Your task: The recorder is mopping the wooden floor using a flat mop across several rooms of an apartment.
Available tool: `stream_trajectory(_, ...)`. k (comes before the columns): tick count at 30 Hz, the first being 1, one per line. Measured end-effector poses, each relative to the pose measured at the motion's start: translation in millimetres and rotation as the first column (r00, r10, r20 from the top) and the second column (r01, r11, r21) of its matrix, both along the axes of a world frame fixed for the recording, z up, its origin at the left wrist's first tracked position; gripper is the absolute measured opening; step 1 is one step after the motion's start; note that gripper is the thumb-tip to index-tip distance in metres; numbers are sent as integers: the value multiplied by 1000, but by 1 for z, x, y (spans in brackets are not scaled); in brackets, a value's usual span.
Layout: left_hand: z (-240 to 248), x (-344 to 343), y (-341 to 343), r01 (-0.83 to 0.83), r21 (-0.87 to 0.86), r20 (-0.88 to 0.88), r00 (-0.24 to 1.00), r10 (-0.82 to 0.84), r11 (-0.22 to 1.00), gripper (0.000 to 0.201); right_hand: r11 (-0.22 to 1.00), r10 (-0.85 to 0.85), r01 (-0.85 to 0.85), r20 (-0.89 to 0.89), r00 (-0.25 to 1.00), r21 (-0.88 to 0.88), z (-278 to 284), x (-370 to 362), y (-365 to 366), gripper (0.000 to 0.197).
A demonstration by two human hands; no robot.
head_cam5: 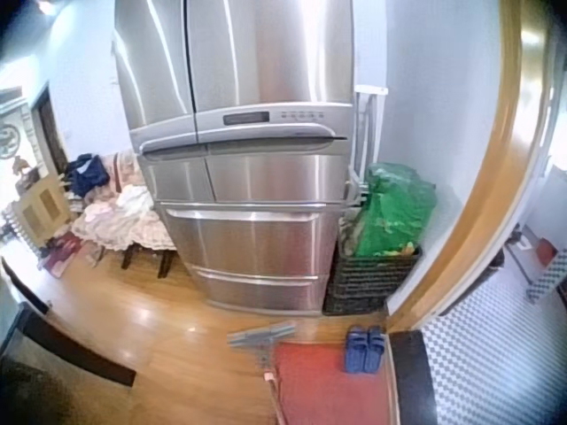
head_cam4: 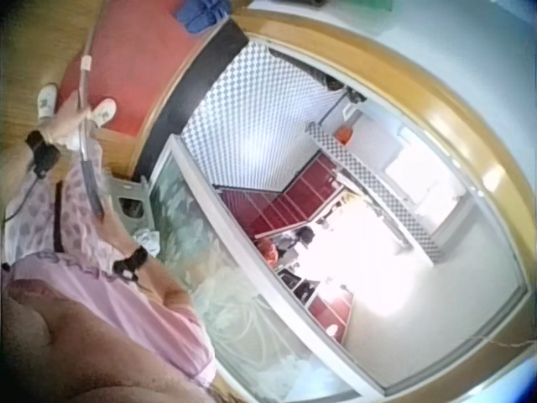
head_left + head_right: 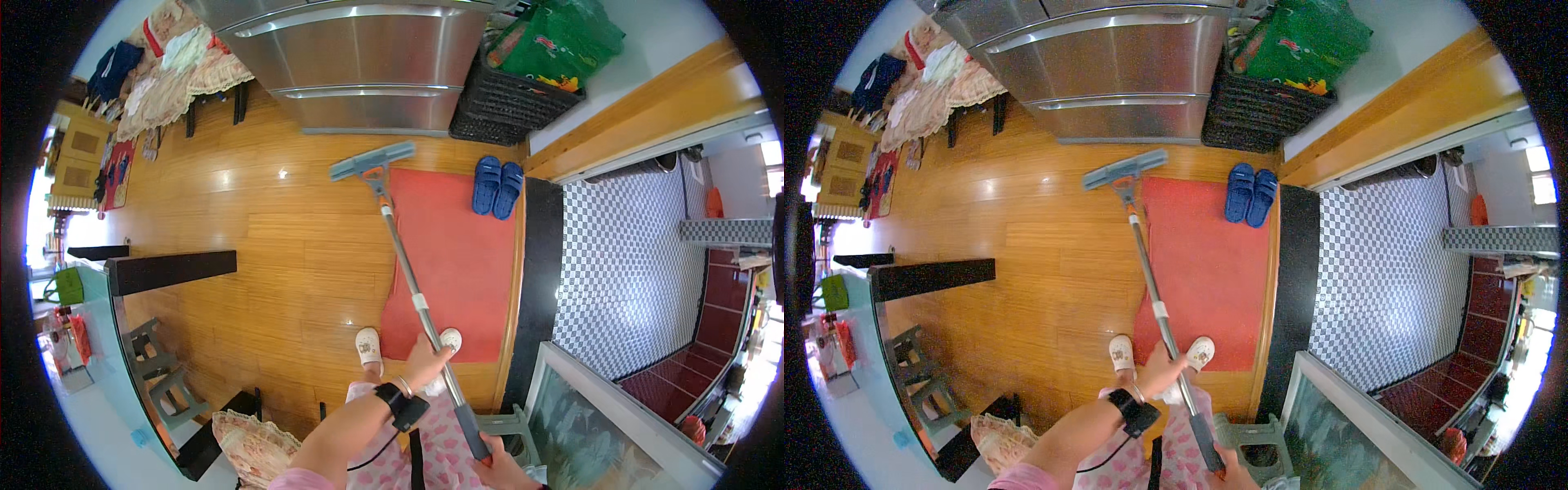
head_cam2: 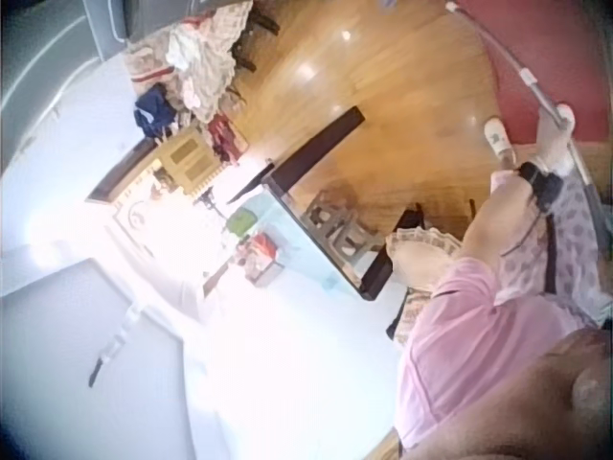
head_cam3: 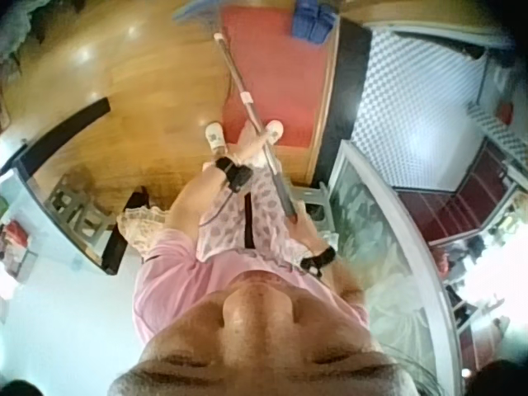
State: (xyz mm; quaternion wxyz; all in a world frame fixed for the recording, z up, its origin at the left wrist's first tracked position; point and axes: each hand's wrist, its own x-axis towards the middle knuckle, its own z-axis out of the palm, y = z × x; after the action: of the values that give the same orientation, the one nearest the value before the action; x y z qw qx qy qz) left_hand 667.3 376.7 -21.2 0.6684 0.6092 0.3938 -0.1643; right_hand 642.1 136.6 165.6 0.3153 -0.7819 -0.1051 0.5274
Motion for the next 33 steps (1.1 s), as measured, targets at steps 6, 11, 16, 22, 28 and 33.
stream_trajectory(6, -46, 1, 104, -132, 172, -95, 984, 149, 976, 23, 988, 122, -110, -111, 986, 107, -79, 47, 86, 65)
stream_trajectory(11, -45, 7, 76, -232, 201, -22, 970, 242, 952, 28, 983, 72, -63, -50, 996, 171, -85, 42, 68, 61)
stream_trajectory(16, -20, 42, -27, -225, 119, -8, 974, 228, 967, 29, 981, -8, 11, 16, 1000, -191, -21, 86, -6, 56)
stream_trajectory(22, 9, 64, -121, -154, 105, -13, 988, 156, 982, 50, 848, 445, -218, 426, 788, -482, 50, 95, -74, 33)
stream_trajectory(28, 1, 115, -83, -432, -45, 132, 891, 434, 901, 38, 787, 561, -328, 385, 732, -523, 62, 179, -16, 37)
stream_trajectory(33, 13, 163, -12, -568, -210, 88, 800, 594, 796, 39, 794, 608, -437, 540, 582, -423, 61, 248, 51, 44)
